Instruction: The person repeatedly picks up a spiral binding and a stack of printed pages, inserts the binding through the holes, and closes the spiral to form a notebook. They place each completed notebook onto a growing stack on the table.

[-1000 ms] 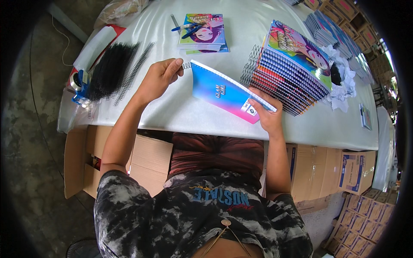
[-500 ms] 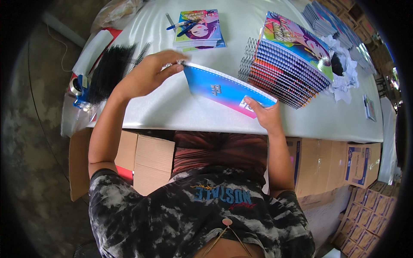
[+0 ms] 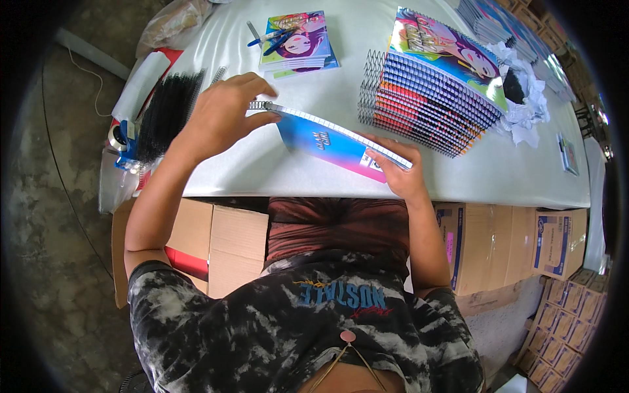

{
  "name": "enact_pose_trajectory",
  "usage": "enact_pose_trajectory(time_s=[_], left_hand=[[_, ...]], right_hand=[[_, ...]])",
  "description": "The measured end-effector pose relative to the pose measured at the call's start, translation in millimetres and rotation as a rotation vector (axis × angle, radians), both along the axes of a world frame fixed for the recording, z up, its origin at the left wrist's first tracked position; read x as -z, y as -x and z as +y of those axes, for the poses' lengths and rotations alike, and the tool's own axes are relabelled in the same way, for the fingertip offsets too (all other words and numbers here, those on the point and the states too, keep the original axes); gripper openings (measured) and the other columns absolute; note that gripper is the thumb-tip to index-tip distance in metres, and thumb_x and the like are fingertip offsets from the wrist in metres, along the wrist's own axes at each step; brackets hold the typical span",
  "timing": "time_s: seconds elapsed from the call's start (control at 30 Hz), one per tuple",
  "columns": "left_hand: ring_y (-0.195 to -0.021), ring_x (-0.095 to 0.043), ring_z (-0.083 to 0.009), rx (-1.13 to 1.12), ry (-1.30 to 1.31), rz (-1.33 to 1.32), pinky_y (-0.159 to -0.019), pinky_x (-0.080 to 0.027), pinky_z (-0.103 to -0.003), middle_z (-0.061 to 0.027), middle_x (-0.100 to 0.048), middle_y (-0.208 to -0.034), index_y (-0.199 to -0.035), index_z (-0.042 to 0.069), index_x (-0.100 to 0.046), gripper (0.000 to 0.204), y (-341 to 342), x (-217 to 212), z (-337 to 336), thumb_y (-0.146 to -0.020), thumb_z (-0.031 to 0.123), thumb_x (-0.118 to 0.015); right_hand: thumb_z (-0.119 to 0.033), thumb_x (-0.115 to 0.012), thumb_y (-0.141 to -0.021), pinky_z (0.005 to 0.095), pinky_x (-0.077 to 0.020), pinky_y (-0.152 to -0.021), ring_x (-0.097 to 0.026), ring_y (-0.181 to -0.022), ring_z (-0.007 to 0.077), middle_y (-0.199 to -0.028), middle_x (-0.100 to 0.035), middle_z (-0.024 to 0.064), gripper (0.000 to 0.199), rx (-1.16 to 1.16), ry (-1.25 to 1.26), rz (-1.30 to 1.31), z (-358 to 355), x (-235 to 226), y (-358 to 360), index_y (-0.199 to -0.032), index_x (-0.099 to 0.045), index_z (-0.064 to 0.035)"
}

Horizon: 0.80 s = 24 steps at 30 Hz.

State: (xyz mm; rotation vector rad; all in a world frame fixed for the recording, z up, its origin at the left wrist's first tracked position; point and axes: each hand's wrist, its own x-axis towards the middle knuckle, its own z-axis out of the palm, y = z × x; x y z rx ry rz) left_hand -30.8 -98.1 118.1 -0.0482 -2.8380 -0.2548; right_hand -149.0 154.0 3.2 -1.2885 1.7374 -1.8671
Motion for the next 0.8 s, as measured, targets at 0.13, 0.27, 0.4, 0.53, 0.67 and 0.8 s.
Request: enact_pose_trajectory(time_s=[0.13,0.27,0.4,0.53,0.67,0.8], left_hand=[[-0.077,-0.058,-0.0231,0.065,0.119,-0.074,-0.072,-0.042,-0.034,-0.0049,-0.062,-0.08,-0.078,0.005,-0.06,0.017,-3.1,-13.5,2.8,-0.07,0.015,-0.071],[-0.077,-0.058,-0.0217,0.019,0.134,-0.035,-0.07,-0.04,-0.032,-0.0034,-0.061,-0.079,-0.076,0.006,-0.059,0.017,-3.0,-13.6,13.5,-0.069,0.015,-0.072],[-0.078,-0.058,-0.0223,0.033,0.228,0.02,-0.071,-0.04,-0.032,-0.0033,-0.061,-0.079,-0.078,0.007,-0.059,0.018,-4.5,-9.2,15.2,-0.069,0.015,-0.071],[-0.079,-0.057,-0.0236,0.143,0.361,0.202,-0.077,-0.04,-0.033,-0.0048,-0.061,-0.08,-0.082,0.007,-0.058,0.021,-3.8,-4.0,3.0,-0.069,0.016,-0.071],[-0.08,-0.057,-0.0237,0.081,0.227,-0.07,-0.081,-0.039,-0.033,-0.0057,-0.062,-0.081,-0.089,0.006,-0.06,0.022,-4.4,-13.9,-2.3,-0.072,0.017,-0.069],[-0.079,-0.057,-0.0228,0.134,0.206,-0.044,-0.081,-0.039,-0.033,-0.0061,-0.063,-0.081,-0.093,0.007,-0.062,0.023,-8.1,-8.3,-5.1,-0.074,0.018,-0.069]], right_hand=[[0.01,-0.056,-0.077,0.0275,-0.0485,-0.082,-0.062,-0.094,0.0177,-0.107,-0.064,0.0121,0.036,-0.012,0.024,0.054,0.8,1.4,-0.2,-0.11,-0.062,-0.0018],[0.011,-0.056,-0.076,0.0277,-0.0488,-0.081,-0.063,-0.093,0.0172,-0.107,-0.064,0.0117,0.037,-0.03,0.046,0.089,-2.6,2.1,-2.5,-0.11,-0.062,-0.0015],[0.01,-0.056,-0.076,0.0261,-0.0485,-0.078,-0.062,-0.089,0.0154,-0.106,-0.065,0.0109,0.036,-0.007,0.007,0.105,-3.1,-2.4,-5.2,-0.11,-0.062,-0.001],[0.009,-0.056,-0.078,0.0242,-0.0478,-0.076,-0.061,-0.085,0.0126,-0.104,-0.065,0.0098,0.034,0.021,0.03,-0.027,-5.9,0.0,-9.5,-0.11,-0.062,-0.0012],[0.008,-0.055,-0.079,0.0238,-0.0479,-0.074,-0.06,-0.082,0.0111,-0.103,-0.066,0.0095,0.033,0.005,0.01,0.024,-5.3,-2.2,-7.4,-0.11,-0.062,-0.0019],[0.009,-0.055,-0.078,0.0238,-0.0479,-0.073,-0.06,-0.081,0.0108,-0.104,-0.066,0.0094,0.035,0.014,0.056,0.077,-8.3,4.8,-6.2,-0.11,-0.062,-0.0026]])
